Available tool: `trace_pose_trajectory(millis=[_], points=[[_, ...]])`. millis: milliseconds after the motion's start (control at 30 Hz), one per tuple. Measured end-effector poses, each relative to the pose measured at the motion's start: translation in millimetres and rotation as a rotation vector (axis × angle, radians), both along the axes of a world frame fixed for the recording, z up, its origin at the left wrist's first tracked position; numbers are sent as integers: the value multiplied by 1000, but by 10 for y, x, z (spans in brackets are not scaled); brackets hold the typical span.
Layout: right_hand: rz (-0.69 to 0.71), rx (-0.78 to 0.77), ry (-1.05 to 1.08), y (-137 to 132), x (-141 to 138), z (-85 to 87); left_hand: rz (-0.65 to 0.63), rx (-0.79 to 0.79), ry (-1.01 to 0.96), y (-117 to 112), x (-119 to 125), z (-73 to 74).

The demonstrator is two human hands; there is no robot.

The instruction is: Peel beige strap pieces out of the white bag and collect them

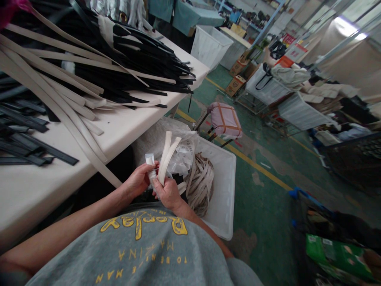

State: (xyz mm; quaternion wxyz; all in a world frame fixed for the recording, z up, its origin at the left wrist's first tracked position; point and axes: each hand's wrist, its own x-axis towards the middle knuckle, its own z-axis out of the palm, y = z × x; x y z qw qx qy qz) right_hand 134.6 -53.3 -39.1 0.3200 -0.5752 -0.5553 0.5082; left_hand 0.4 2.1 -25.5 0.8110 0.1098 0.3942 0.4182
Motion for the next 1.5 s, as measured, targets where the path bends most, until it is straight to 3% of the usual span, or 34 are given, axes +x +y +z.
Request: trace_pose_trajectory(millis=[567,1500], points=[[3,-11,12,-2,-8,-59,-15,-42,21,24,4,-94],[12,-12,8,-14,-9,-63,-38,-64,-8,37,4,-86]])
